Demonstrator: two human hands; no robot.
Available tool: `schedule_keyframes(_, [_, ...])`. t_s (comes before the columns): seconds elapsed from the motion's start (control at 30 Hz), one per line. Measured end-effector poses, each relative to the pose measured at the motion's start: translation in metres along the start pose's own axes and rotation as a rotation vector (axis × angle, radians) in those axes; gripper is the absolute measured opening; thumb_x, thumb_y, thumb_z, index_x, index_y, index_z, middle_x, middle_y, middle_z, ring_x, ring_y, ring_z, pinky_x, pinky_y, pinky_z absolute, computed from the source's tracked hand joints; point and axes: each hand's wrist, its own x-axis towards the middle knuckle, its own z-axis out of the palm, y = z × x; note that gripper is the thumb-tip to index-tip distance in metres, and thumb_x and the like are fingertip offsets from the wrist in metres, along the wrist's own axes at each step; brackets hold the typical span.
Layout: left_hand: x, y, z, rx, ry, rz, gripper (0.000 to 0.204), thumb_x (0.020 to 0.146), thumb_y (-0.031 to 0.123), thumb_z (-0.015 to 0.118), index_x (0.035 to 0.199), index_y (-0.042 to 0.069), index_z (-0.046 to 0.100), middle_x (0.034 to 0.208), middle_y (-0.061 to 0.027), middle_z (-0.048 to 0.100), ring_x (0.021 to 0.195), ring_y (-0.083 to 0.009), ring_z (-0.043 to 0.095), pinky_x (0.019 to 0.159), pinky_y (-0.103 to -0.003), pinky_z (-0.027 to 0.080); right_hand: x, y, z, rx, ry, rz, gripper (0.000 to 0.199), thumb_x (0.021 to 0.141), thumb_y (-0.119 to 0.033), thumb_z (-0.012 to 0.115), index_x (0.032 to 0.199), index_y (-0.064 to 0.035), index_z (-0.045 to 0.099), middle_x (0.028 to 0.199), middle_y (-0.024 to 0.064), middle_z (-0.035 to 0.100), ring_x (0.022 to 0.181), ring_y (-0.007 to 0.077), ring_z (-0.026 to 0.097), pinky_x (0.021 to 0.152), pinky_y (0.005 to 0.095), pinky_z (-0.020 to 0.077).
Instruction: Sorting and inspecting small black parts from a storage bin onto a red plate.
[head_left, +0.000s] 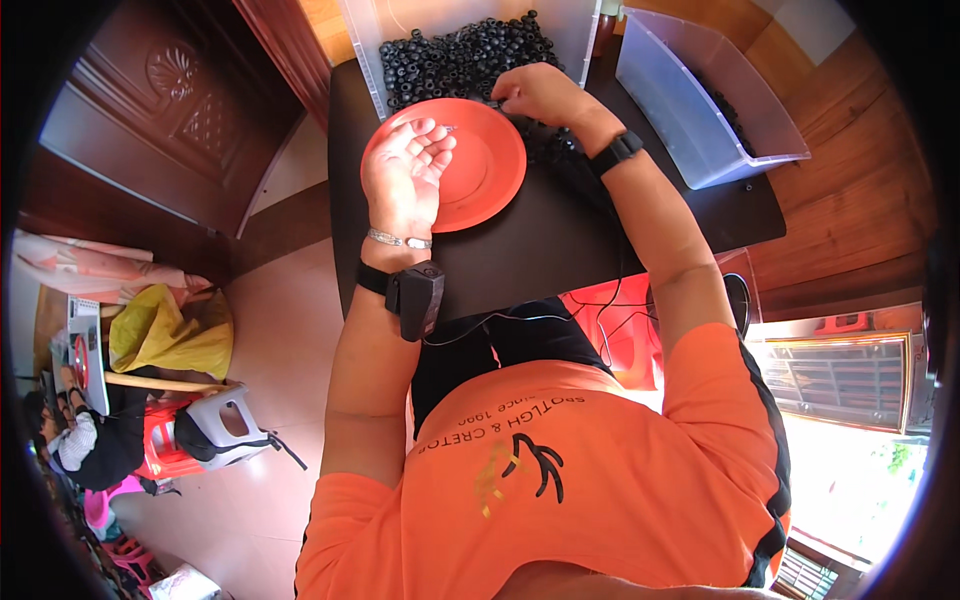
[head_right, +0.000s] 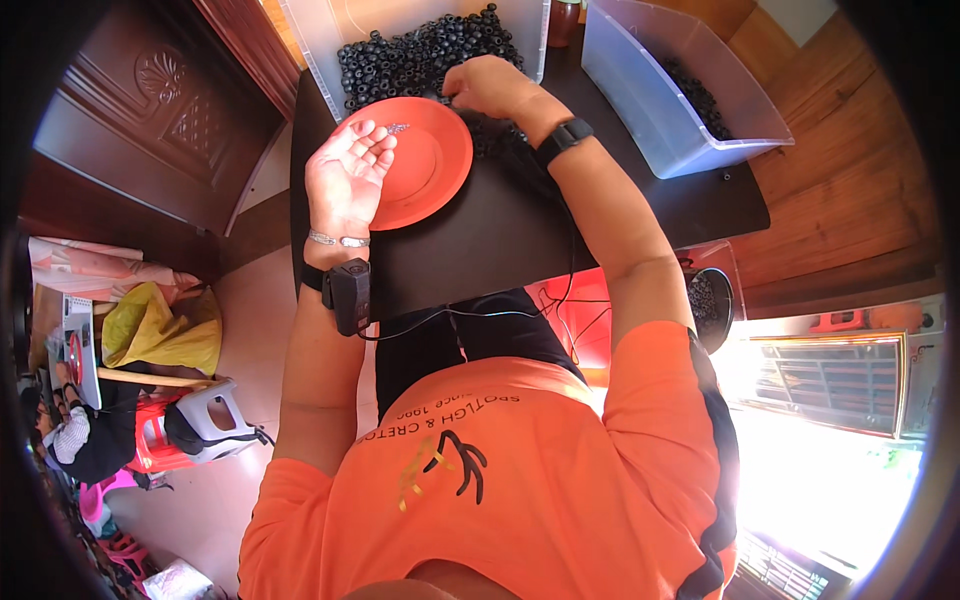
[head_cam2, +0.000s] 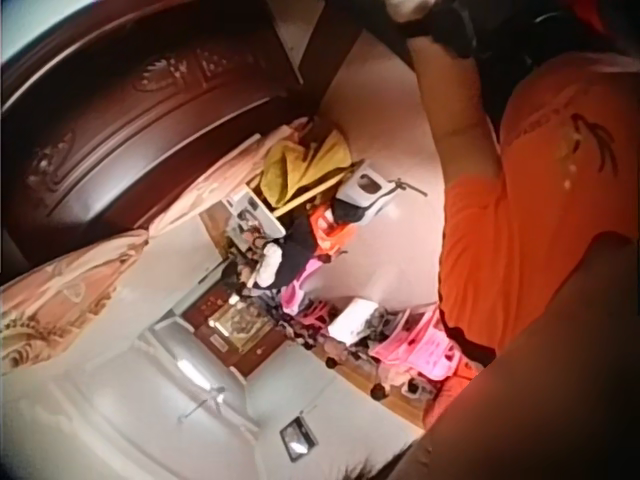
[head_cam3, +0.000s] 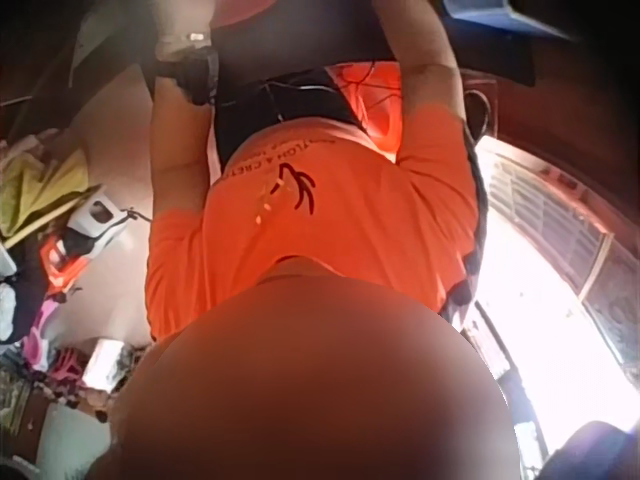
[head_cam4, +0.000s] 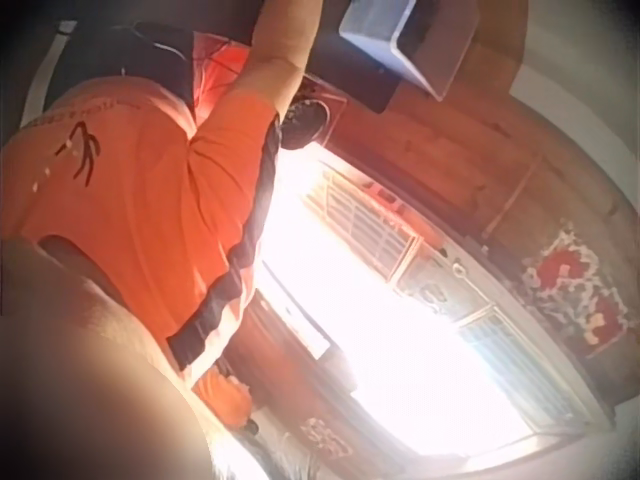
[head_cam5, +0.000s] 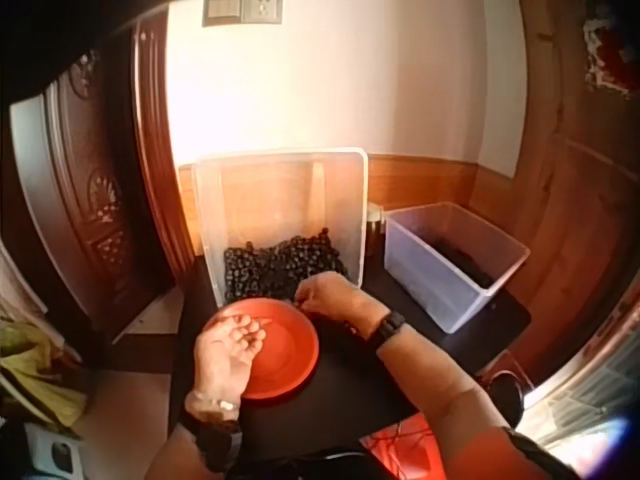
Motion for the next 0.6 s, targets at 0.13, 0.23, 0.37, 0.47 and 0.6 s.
schedule_keyframes(0.13, [-0.003,-0.002,0.002,0.028,-0.006,-0.03,0.021,0.091,0.021,0.049,0.091,0.002,0.058,0.086,-0.0097,0.062,0.077,-0.0205,0.061,0.073,-0.029,0.046,-0.01,-0.029,-0.008,0.747,0.03,-0.047,0.018,0.08,-0.004,0.067,0.098,-0.0047,0.065,0.087,0.001,0.064,0.083,0.0086,0.059,0.072,0.0242,0.0482])
schedule_keyframes(0.23, [-0.004,-0.004,0.001,0.08,-0.068,-0.058,0.024,0.091,0.024,0.048,0.093,0.002,0.058,0.087,-0.0077,0.063,0.08,-0.0194,0.061,0.074,-0.029,0.046,-0.014,-0.049,-0.004,0.963,-0.008,-0.17,0.019,0.08,-0.001,0.068,0.098,-0.0049,0.065,0.09,-0.0014,0.062,0.085,0.0067,0.057,0.078,0.0232,0.0475])
schedule_keyframes(0.37, [-0.003,-0.006,0.0,0.094,-0.124,-0.077,0.025,0.091,0.025,0.048,0.093,0.003,0.058,0.088,-0.0078,0.063,0.081,-0.0193,0.061,0.075,-0.029,0.046,-0.02,-0.065,0.003,0.982,0.002,-0.23,0.019,0.079,-0.001,0.069,0.097,-0.0053,0.065,0.091,-0.001,0.063,0.088,0.0079,0.058,0.081,0.0241,0.0471])
schedule_keyframes(0.47, [-0.005,-0.005,0.002,0.132,-0.123,-0.064,0.025,0.09,0.026,0.048,0.093,0.003,0.058,0.088,-0.0081,0.063,0.082,-0.0195,0.06,0.076,-0.03,0.045,-0.021,-0.068,0.008,0.996,0.023,-0.22,0.019,0.078,0.0,0.069,0.096,-0.0055,0.065,0.093,-0.0001,0.063,0.09,0.0091,0.058,0.083,0.0253,0.0474])
schedule_keyframes(0.6, [-0.004,-0.008,0.001,0.107,-0.145,-0.083,0.024,0.09,0.025,0.048,0.094,0.003,0.057,0.087,-0.007,0.062,0.082,-0.0196,0.06,0.076,-0.03,0.045,-0.021,-0.073,0.008,0.974,0.046,-0.316,0.019,0.078,0.001,0.068,0.096,-0.0046,0.065,0.096,0.002,0.062,0.093,0.0118,0.059,0.084,0.0272,0.048])
